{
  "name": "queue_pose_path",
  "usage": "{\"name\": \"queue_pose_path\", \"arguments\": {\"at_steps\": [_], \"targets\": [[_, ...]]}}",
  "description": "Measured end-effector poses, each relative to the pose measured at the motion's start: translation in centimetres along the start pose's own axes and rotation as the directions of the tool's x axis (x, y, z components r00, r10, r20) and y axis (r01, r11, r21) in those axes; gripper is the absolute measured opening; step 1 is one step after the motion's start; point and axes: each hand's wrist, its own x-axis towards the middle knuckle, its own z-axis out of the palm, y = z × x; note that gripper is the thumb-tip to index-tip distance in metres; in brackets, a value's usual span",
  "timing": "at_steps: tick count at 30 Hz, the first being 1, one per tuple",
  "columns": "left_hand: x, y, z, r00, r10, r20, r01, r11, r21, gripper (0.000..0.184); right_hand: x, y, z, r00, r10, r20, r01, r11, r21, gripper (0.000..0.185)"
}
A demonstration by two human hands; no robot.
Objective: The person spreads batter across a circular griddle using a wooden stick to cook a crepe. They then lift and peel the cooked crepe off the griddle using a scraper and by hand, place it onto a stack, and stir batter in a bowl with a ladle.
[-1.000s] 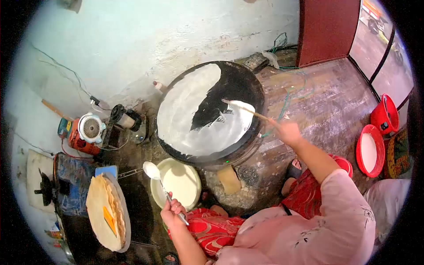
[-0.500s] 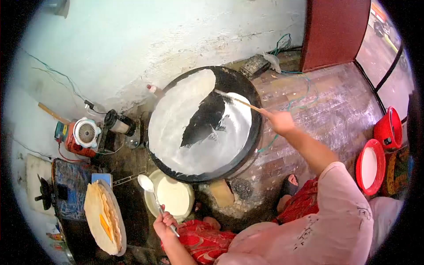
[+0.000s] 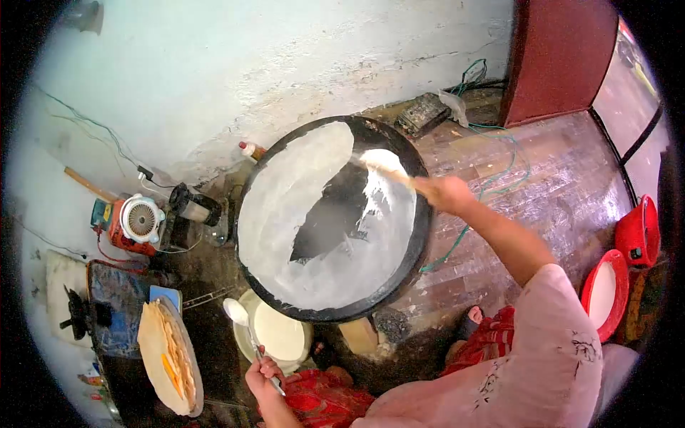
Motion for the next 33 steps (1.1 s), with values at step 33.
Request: {"name": "queue_pose_path", "arguments": {"at_steps": [33], "targets": [[1.0, -0.6, 0.9, 0.999, 0.045, -0.029, -0.046, 0.998, -0.035, 0.034, 11.4, 3.1, 2.9, 0.99, 0.071, 0.12, -0.041, 0.971, -0.236, 0.035]]}}
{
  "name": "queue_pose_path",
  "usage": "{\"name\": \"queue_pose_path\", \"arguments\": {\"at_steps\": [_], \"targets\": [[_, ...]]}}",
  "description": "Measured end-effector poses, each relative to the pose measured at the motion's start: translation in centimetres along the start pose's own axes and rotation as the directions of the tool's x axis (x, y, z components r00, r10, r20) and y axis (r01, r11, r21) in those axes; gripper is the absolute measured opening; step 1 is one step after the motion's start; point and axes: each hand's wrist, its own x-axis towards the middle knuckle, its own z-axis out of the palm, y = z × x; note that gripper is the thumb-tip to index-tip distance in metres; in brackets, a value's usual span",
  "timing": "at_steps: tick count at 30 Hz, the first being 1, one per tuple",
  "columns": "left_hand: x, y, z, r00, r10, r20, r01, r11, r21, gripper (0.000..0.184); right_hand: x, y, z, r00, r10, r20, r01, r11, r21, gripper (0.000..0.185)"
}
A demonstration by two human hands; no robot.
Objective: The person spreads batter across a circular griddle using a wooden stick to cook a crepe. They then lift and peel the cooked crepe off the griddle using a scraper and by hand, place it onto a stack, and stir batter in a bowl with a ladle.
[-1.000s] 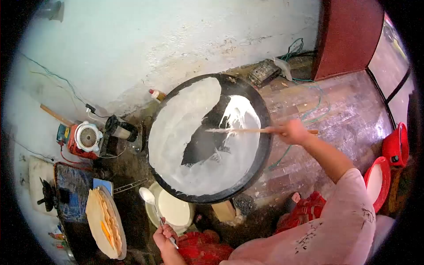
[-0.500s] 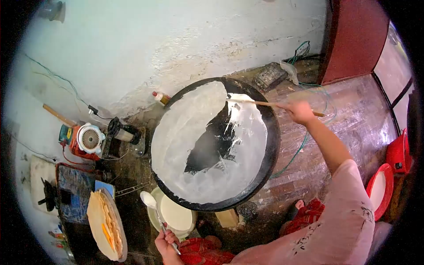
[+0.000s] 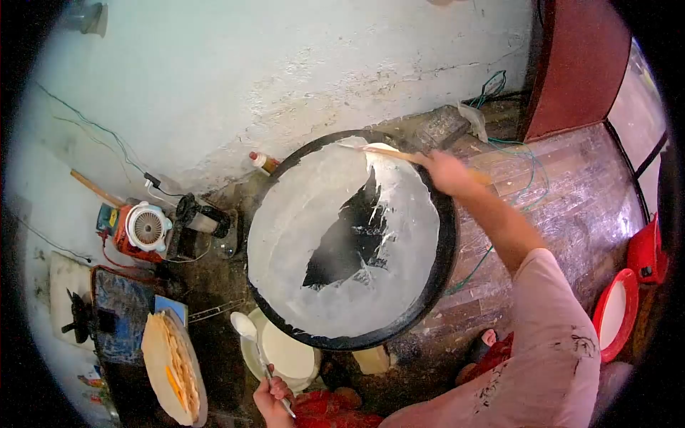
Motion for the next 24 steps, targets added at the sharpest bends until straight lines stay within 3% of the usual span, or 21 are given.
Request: {"name": "queue_pose_path", "arguments": {"at_steps": [1, 4, 6, 7, 9, 10, 11, 13, 14, 15, 17, 19, 21, 23, 24], "targets": [[-0.1, 0.0, 0.1, 1.0, 0.002, 0.0, -0.002, 1.0, 0.005, 0.034, 0.6, -3.0, -1.2, 0.993, 0.08, 0.091, -0.084, 0.996, 0.043, 0.04], [0.2, 0.4, -0.4, 1.0, -0.018, -0.015, 0.018, 0.999, 0.039, 0.033, -0.4, -4.7, -2.5, 0.983, 0.17, 0.064, -0.179, 0.965, 0.191, 0.042], [0.3, 0.8, -1.1, 0.999, -0.048, 0.022, 0.047, 0.999, 0.017, 0.033, -2.8, -4.0, -3.8, 0.935, 0.34, 0.096, -0.353, 0.898, 0.264, 0.035], [0.1, 0.7, -1.1, 0.996, -0.073, 0.055, 0.074, 0.997, -0.001, 0.033, -3.7, -3.7, -3.6, 0.938, 0.336, 0.09, -0.348, 0.902, 0.258, 0.035], [-0.5, 0.5, -0.8, 0.997, -0.057, 0.051, 0.057, 0.998, 0.012, 0.031, -5.4, -3.3, -3.1, 0.972, 0.184, 0.149, -0.233, 0.86, 0.454, 0.03], [-0.6, 0.7, -0.8, 0.996, -0.058, 0.07, 0.056, 0.998, 0.035, 0.031, -6.1, -3.6, -4.4, 0.968, 0.215, 0.13, -0.251, 0.822, 0.511, 0.029], [-0.6, 0.7, -0.7, 0.994, -0.058, 0.094, 0.053, 0.997, 0.052, 0.03, -6.1, -3.2, -4.0, 0.969, 0.214, 0.122, -0.247, 0.825, 0.508, 0.029], [-1.2, 0.3, -0.2, 0.996, -0.036, 0.082, 0.03, 0.996, 0.08, 0.03, -6.6, -2.2, -2.4, 0.913, 0.394, 0.103, -0.4, 0.82, 0.409, 0.029], [-1.7, 0.1, 0.4, 0.994, -0.061, 0.094, 0.056, 0.997, 0.051, 0.03, -7.4, -3.2, -1.5, 0.968, 0.251, 0.026, -0.241, 0.89, 0.387, 0.029], [-2.3, -0.1, 0.6, 0.991, -0.083, 0.102, 0.082, 0.996, 0.018, 0.03, -8.4, -6.6, -4.5, 0.965, 0.229, 0.128, -0.262, 0.858, 0.442, 0.033], [-2.0, 0.3, -0.4, 0.985, -0.098, 0.143, 0.094, 0.995, 0.038, 0.029, -9.1, -7.0, -2.7, 0.926, 0.269, 0.265, -0.364, 0.823, 0.436, 0.031], [-2.4, 0.5, -0.6, 0.972, -0.097, 0.215, 0.077, 0.992, 0.103, 0.03, -9.7, -7.5, -4.2, 0.925, 0.274, 0.262, -0.372, 0.791, 0.486, 0.03], [-2.9, 0.3, -0.5, 0.98, -0.074, 0.182, 0.059, 0.994, 0.086, 0.03, -9.9, -5.8, -2.2, 0.858, 0.509, 0.065, -0.48, 0.751, 0.454, 0.03], [-2.9, 0.4, -1.0, 0.987, -0.054, 0.149, 0.044, 0.997, 0.071, 0.029, -10.6, -6.9, -0.3, 0.933, 0.351, 0.074, -0.33, 0.757, 0.564, 0.029], [-2.4, 0.7, -1.5, 0.981, -0.082, 0.175, 0.07, 0.995, 0.074, 0.028, -11.0, -8.9, -0.9, 0.923, 0.35, 0.159, -0.38, 0.766, 0.518, 0.029]]}}
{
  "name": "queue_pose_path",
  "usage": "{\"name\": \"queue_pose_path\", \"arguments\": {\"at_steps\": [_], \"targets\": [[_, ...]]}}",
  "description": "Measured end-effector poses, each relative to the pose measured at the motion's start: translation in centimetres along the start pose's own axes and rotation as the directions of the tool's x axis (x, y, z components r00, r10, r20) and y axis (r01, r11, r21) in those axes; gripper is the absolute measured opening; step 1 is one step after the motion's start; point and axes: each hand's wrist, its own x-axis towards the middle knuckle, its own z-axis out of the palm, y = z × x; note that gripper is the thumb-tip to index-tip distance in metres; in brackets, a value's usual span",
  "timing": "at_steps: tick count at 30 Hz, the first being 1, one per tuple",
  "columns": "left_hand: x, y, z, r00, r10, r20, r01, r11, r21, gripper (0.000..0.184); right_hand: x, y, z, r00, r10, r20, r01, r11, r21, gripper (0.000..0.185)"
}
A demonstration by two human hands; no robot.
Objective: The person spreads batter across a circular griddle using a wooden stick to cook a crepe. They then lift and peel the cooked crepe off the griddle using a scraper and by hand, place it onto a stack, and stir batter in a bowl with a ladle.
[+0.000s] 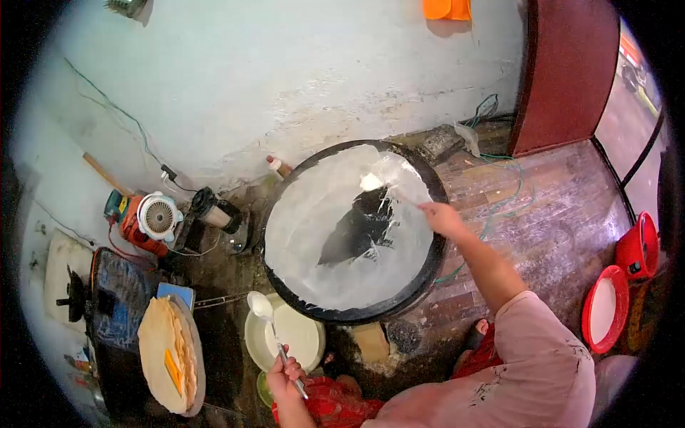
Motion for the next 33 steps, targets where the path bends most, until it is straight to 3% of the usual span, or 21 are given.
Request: {"name": "queue_pose_path", "arguments": {"at_steps": [2, 5, 6, 7, 9, 10, 12, 13, 14, 17, 19, 20, 23, 24, 27, 29, 31, 33], "targets": [[-0.3, 0.2, -0.4, 1.0, -0.014, -0.018, 0.014, 1.0, 0.0, 0.028, -3.0, -5.2, -0.5, 0.997, 0.032, 0.075, -0.019, 0.985, -0.173, 0.029], [-0.8, 0.6, -0.6, 0.998, -0.047, 0.033, 0.048, 0.998, -0.036, 0.028, -5.4, -6.9, -2.7, 0.98, 0.066, 0.187, -0.023, 0.975, -0.223, 0.028], [-0.7, 0.9, -1.2, 0.997, -0.05, 0.053, 0.051, 0.999, -0.02, 0.028, -5.6, -5.5, -3.2, 0.997, 0.027, 0.073, -0.008, 0.966, -0.259, 0.029], [-0.7, 0.9, -1.5, 0.997, -0.052, 0.056, 0.053, 0.998, -0.026, 0.028, -5.7, -4.0, -3.9, 0.997, 0.024, 0.071, -0.005, 0.964, -0.265, 0.029], [-1.2, 1.1, -1.9, 0.998, -0.033, 0.052, 0.034, 0.999, -0.025, 0.028, -5.6, -2.1, -4.8, 0.939, 0.24, -0.245, -0.283, 0.946, -0.158, 0.029], [-1.0, 1.3, -2.4, 0.997, -0.033, 0.064, 0.035, 0.999, -0.022, 0.028, -5.2, -1.4, -3.2, 0.94, 0.239, -0.244, -0.281, 0.947, -0.157, 0.029], [-0.9, 1.6, -2.5, 0.996, -0.04, 0.075, 0.042, 0.999, -0.034, 0.027, -4.8, 0.6, 0.5, 0.988, 0.068, -0.142, -0.081, 0.993, -0.088, 0.03], [-1.0, 1.6, -2.6, 0.995, -0.048, 0.083, 0.052, 0.997, -0.049, 0.027, -5.7, -1.0, 1.7, 0.995, 0.099, -0.034, -0.1, 0.994, -0.036, 0.03], [-1.1, 1.7, -2.4, 0.996, -0.064, 0.055, 0.069, 0.994, -0.083, 0.027, -6.5, -2.7, 2.7, 0.999, 0.027, 0.027, -0.024, 0.992, -0.124, 0.03], [-1.6, 1.8, -2.3, 0.997, -0.026, 0.076, 0.027, 1.0, -0.013, 0.027, -8.8, -8.9, 1.6, 0.962, 0.075, 0.264, -0.016, 0.976, -0.216, 0.031], [-1.6, 1.7, -2.6, 0.996, -0.009, 0.087, 0.009, 1.0, 0.003, 0.026, -7.9, -8.0, 1.9, 0.987, 0.054, 0.149, -0.036, 0.992, -0.121, 0.031], [-1.7, 1.8, -2.9, 0.997, -0.009, 0.078, 0.01, 1.0, -0.011, 0.025, -7.6, -8.0, 2.5, 0.991, 0.132, 0.02, -0.129, 0.983, -0.129, 0.031], [-1.7, 2.2, -3.5, 0.995, -0.009, 0.102, 0.009, 1.0, -0.005, 0.026, -8.5, -8.2, 5.0, 0.986, 0.092, 0.14, -0.067, 0.982, -0.175, 0.03], [-1.7, 2.2, -3.8, 0.991, -0.009, 0.136, 0.007, 1.0, 0.012, 0.028, -9.0, -8.1, 5.7, 0.993, -0.042, 0.114, 0.065, 0.977, -0.204, 0.028], [-2.2, 2.4, -3.3, 0.996, -0.013, 0.09, 0.015, 1.0, -0.019, 0.027, -11.0, -11.1, 2.2, 0.969, -0.046, 0.245, 0.124, 0.941, -0.314, 0.028], [-2.5, 2.5, -3.0, 0.998, 0.004, 0.055, -0.003, 1.0, -0.018, 0.026, -10.6, -10.2, 1.1, 0.96, -0.043, 0.278, 0.125, 0.95, -0.285, 0.028], [-2.6, 2.4, -3.1, 1.0, 0.015, 0.014, -0.015, 1.0, -0.014, 0.025, -10.1, -8.0, 2.2, 0.994, 0.086, 0.062, -0.07, 0.973, -0.221, 0.029], [-2.4, 2.5, -3.3, 0.999, -0.001, 0.047, 0.001, 1.0, -0.008, 0.026, -9.4, -4.7, 5.9, 0.992, -0.052, 0.115, 0.056, 0.998, -0.03, 0.029]]}}
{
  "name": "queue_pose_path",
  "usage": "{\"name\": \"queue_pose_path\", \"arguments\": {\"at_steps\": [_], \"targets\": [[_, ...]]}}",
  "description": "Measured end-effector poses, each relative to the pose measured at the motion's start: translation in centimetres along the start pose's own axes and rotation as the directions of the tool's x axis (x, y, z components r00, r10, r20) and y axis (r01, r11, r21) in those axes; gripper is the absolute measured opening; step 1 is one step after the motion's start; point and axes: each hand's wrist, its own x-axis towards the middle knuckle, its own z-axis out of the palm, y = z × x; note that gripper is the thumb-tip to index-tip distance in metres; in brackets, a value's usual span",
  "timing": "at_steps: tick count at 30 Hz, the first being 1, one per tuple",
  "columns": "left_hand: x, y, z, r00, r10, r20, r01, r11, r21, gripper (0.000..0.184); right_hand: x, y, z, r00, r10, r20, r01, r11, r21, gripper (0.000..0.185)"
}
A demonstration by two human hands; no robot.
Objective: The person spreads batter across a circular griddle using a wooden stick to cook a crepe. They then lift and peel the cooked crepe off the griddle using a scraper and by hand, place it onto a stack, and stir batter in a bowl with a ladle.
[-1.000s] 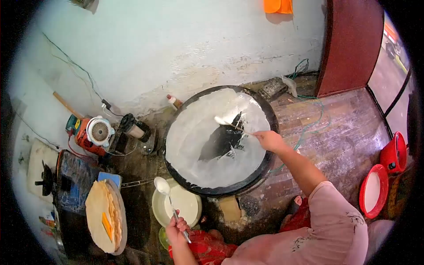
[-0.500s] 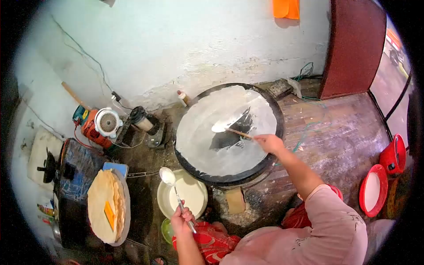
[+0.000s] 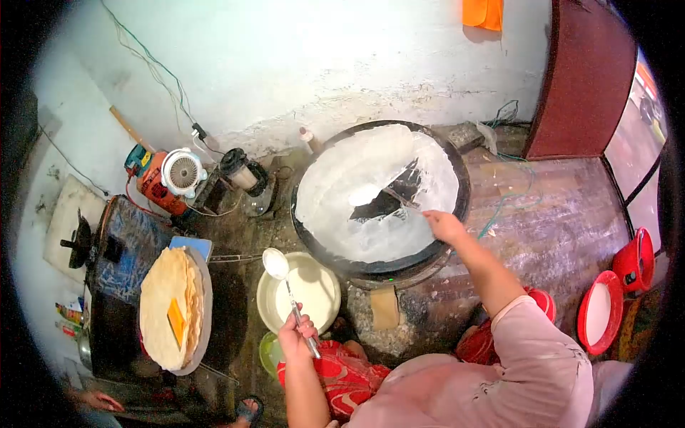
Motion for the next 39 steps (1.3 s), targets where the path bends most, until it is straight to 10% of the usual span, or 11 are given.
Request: {"name": "queue_pose_path", "arguments": {"at_steps": [6, 9, 12, 17, 21, 24, 26, 30, 32, 36, 39], "targets": [[-0.4, 0.0, 0.3, 1.0, -0.018, 0.022, 0.018, 1.0, 0.004, 0.026, -4.0, -7.0, -5.5, 0.973, -0.124, 0.197, 0.183, 0.929, -0.321, 0.025], [-0.8, -0.2, 0.6, 0.999, 0.037, -0.007, -0.037, 0.999, 0.033, 0.021, -6.0, -7.2, -7.6, 0.967, -0.248, -0.049, 0.195, 0.855, -0.481, 0.029], [-0.1, 0.1, -0.5, 0.999, -0.015, 0.048, 0.016, 1.0, -0.023, 0.025, -7.9, -6.7, -2.7, 0.924, -0.321, -0.207, 0.152, 0.806, -0.571, 0.037], [0.1, 0.1, 0.1, 0.997, -0.07, 0.034, 0.072, 0.996, -0.048, 0.026, -10.9, -7.1, 6.2, 0.785, -0.62, 0.009, 0.518, 0.649, -0.557, 0.05], [0.0, 0.1, -0.2, 0.997, -0.061, 0.052, 0.064, 0.997, -0.05, 0.025, -7.4, -4.2, 3.6, 0.926, -0.371, -0.07, 0.238, 0.718, -0.654, 0.053], [-0.5, -0.1, 0.3, 1.0, 0.0, -0.008, 0.0, 1.0, 0.018, 0.023, -6.5, -4.0, 2.1, 0.942, -0.224, -0.249, 0.117, 0.916, -0.383, 0.047], [-0.6, -0.2, 0.6, 1.0, 0.005, 0.001, -0.006, 1.0, 0.021, 0.022, -9.2, -6.3, 1.8, 0.897, -0.374, -0.235, 0.292, 0.902, -0.319, 0.041], [-0.7, -0.1, 0.7, 1.0, 0.02, -0.01, -0.02, 1.0, 0.01, 0.021, -8.9, -3.7, 1.4, 0.942, -0.335, 0.006, 0.271, 0.753, -0.599, 0.044], [-0.7, -0.2, 0.8, 1.0, 0.019, -0.009, -0.018, 0.999, 0.041, 0.021, -6.6, -2.6, -1.0, 0.963, -0.231, -0.138, 0.104, 0.793, -0.6, 0.042], [-0.8, -0.4, 1.2, 1.0, 0.021, -0.014, -0.021, 0.999, 0.041, 0.022, -7.2, -4.1, -0.7, 0.963, 0.012, -0.27, -0.057, 0.986, -0.157, 0.036], [-0.3, -0.3, 0.7, 1.0, 0.0, 0.019, -0.001, 1.0, 0.013, 0.024, -7.8, -2.1, 0.4, 0.959, -0.215, -0.183, 0.132, 0.916, -0.379, 0.043]]}}
